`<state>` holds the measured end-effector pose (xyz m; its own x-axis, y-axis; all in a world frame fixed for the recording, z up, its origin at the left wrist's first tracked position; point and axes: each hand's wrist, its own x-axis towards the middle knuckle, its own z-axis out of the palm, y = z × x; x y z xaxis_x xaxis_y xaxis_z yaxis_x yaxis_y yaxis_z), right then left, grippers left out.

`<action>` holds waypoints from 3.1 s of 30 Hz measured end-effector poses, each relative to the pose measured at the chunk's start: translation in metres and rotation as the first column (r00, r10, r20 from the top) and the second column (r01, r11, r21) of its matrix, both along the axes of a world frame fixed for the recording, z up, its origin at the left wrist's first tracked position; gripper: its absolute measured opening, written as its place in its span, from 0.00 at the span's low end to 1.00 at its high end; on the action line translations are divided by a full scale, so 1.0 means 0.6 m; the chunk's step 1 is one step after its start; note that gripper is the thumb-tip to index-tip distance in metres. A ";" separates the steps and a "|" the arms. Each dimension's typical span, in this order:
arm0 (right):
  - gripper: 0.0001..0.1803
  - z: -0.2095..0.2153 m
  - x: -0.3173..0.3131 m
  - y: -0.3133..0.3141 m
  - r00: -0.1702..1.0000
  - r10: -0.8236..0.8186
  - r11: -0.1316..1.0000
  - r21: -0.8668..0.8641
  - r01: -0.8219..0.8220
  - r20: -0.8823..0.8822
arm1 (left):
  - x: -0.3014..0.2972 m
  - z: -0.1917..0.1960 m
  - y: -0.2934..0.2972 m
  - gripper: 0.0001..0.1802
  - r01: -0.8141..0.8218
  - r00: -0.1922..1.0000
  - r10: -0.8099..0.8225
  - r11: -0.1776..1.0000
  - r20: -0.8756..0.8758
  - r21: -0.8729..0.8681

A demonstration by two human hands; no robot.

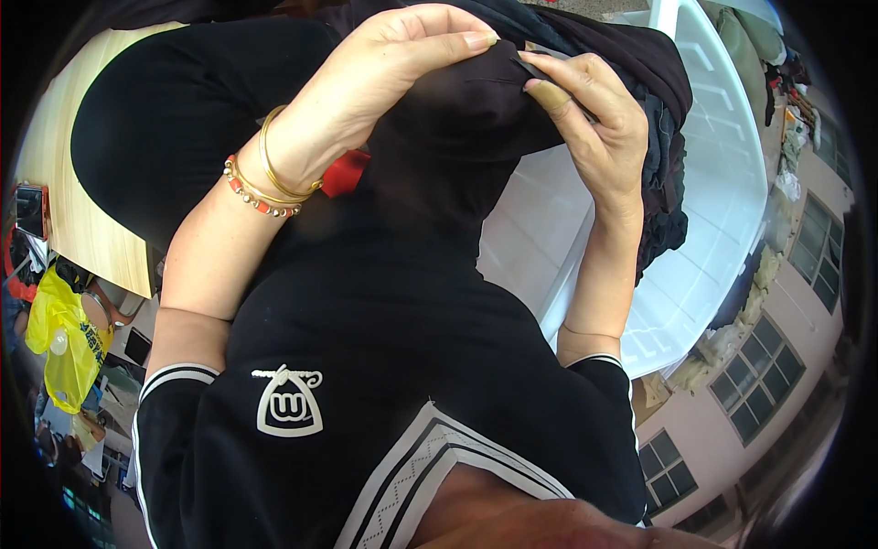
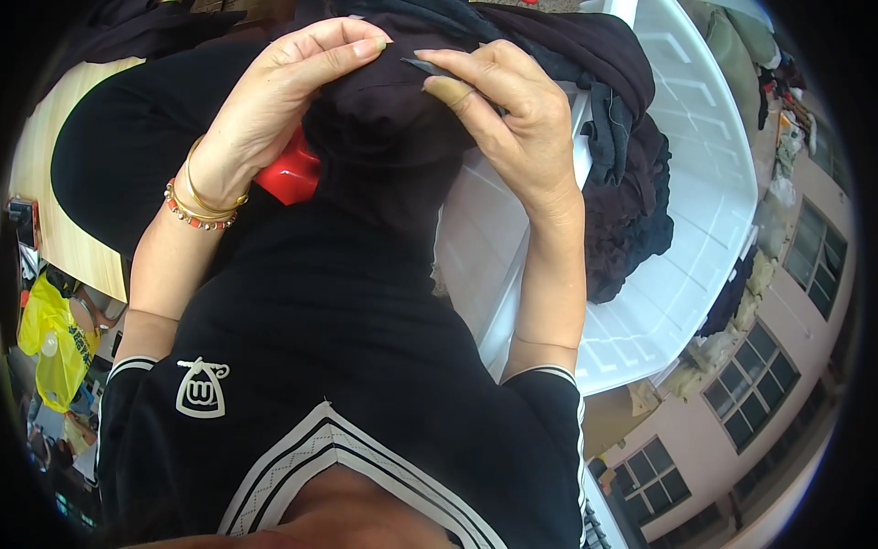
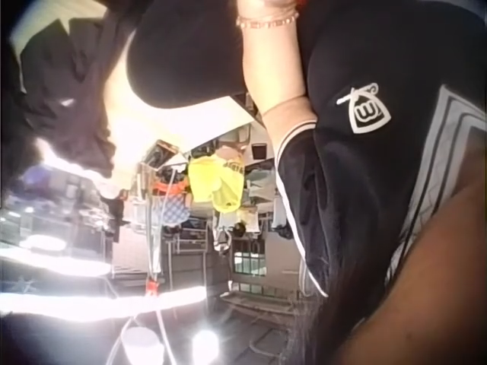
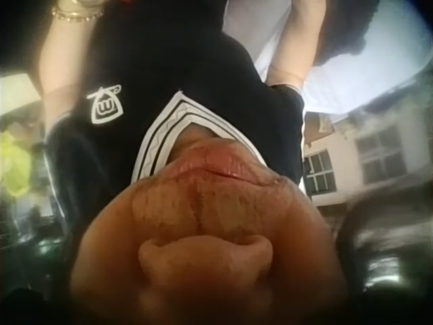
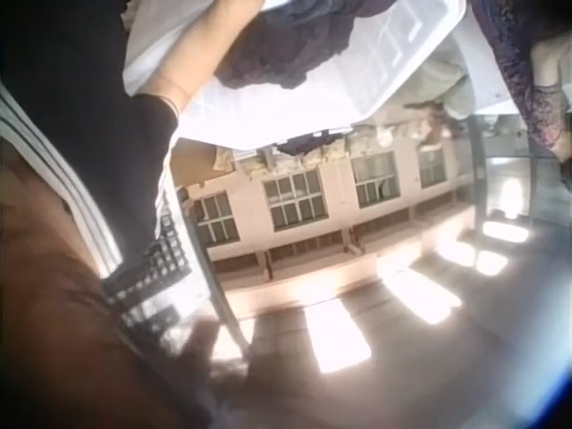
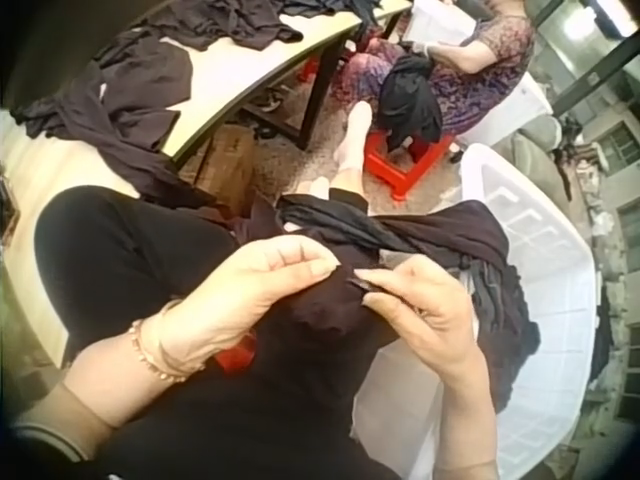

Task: The person is inspecting black fabric garments and using a small hand clipper to trim away loose threads.

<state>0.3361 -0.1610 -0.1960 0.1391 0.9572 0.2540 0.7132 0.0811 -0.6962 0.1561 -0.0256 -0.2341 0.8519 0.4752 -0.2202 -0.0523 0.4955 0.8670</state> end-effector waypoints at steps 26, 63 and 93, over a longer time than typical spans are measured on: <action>0.18 0.002 -0.001 -0.001 0.989 -0.146 0.989 -0.014 0.147 0.026 | 0.005 -0.027 0.002 0.13 -0.044 0.992 0.049 0.998 -0.119 0.046; 0.15 -0.003 -0.009 0.000 0.994 -0.090 0.993 -0.077 0.094 0.056 | 0.010 -0.015 -0.007 0.11 0.049 0.999 -0.049 0.994 -0.002 0.102; 0.17 0.025 0.047 -0.040 0.756 -0.566 0.727 0.233 0.646 -0.329 | -0.053 0.200 0.113 0.07 0.103 0.968 -0.028 0.951 -0.250 0.291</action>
<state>0.3644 -0.1850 -0.1808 0.7506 0.5181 0.4100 0.5169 -0.0740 -0.8528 0.1245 0.0424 -0.1142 0.8226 0.4958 -0.2783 0.1997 0.2062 0.9579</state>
